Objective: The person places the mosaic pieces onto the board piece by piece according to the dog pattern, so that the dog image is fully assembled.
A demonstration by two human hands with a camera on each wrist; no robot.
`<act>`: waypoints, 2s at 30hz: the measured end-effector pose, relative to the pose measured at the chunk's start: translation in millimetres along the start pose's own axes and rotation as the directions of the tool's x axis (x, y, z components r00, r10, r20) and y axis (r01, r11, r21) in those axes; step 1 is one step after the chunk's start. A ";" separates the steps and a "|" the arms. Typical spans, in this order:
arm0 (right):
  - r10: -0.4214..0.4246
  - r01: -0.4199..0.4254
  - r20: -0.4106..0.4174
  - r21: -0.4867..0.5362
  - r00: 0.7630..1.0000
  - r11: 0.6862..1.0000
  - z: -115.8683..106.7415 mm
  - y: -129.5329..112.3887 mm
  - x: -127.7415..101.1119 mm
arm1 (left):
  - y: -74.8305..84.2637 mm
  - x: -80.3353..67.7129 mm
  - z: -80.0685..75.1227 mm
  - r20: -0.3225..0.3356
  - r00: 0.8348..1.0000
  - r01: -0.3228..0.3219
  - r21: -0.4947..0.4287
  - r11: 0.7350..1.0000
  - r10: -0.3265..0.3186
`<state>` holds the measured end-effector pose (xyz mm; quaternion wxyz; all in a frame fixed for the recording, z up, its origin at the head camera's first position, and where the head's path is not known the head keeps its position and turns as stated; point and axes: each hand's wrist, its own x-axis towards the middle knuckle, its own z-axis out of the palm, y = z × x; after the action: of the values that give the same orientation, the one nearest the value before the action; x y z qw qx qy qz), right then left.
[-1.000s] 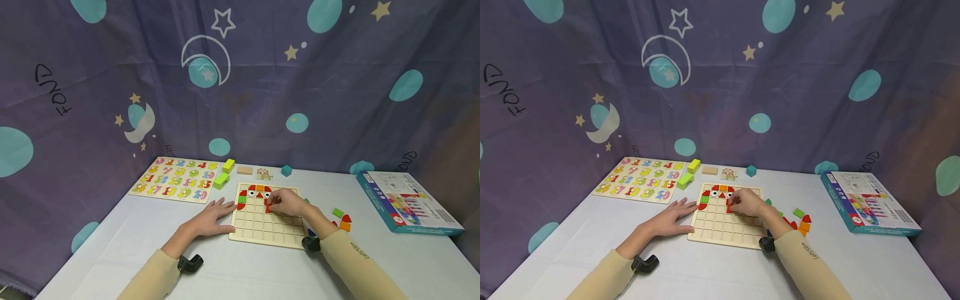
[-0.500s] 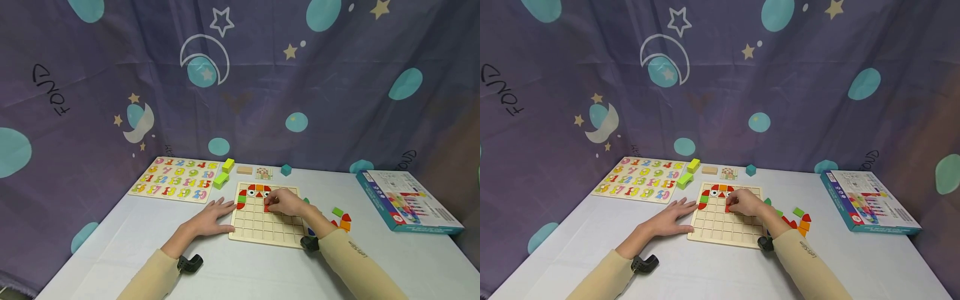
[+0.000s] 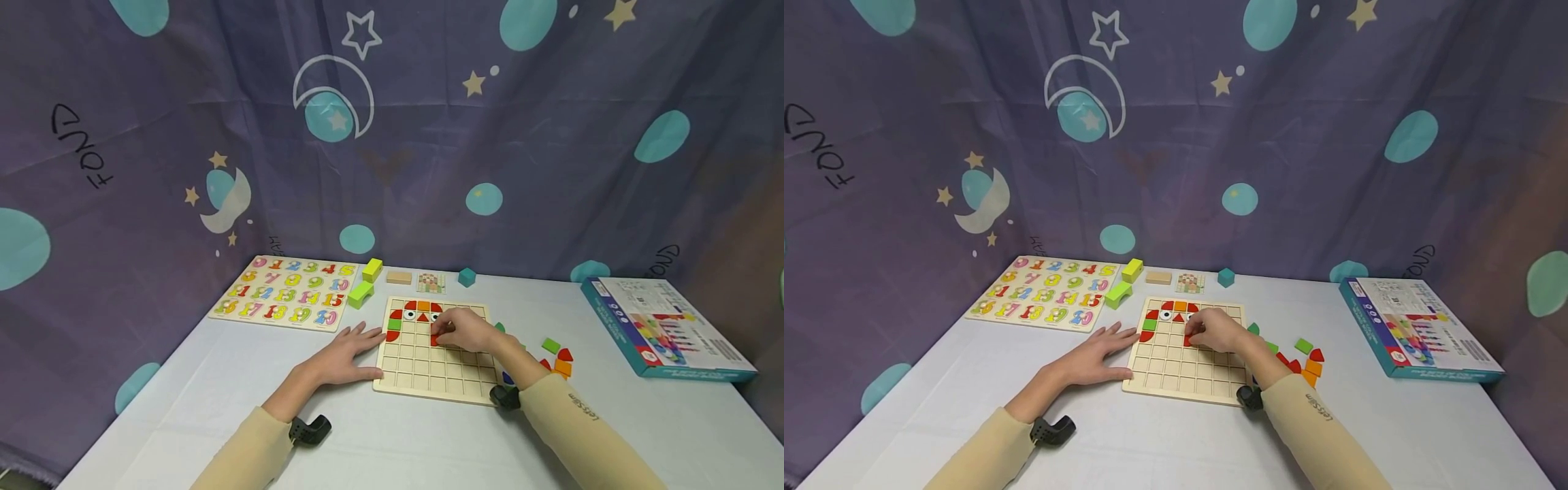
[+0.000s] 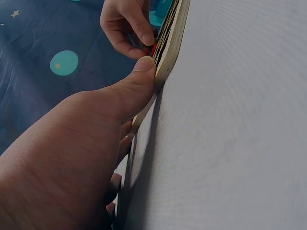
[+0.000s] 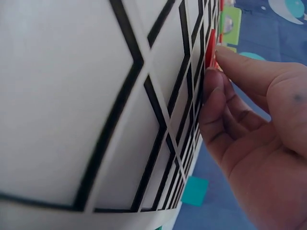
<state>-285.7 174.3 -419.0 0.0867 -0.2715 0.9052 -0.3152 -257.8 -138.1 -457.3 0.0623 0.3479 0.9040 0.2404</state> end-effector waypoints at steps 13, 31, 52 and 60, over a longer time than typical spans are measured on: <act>0.065 -0.062 -0.038 0.082 0.997 0.995 -21.1 4.7 -20.1 | -0.7 0.1 0.4 0.000 1.000 0.000 0.002 1.000 0.000; 0.245 -0.237 -0.105 0.081 0.964 0.968 -61.7 46.9 -91.7 | 3.0 -0.6 -1.0 0.000 1.000 -0.015 -0.001 1.000 0.015; 0.261 -0.256 -0.046 0.089 0.964 0.963 -49.9 56.7 -116.3 | -0.3 -1.8 -0.1 -0.006 1.000 -0.006 0.000 1.000 0.006; 0.223 -0.223 -0.044 0.001 0.974 0.975 -46.0 52.8 -112.9 | 0.0 -1.1 -0.4 -0.001 1.000 -0.004 0.003 1.000 0.004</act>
<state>-229.3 294.6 -417.0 0.1010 -0.1615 0.9322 -0.3078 -257.1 -139.0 -457.0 0.0609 0.3494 0.9038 0.2395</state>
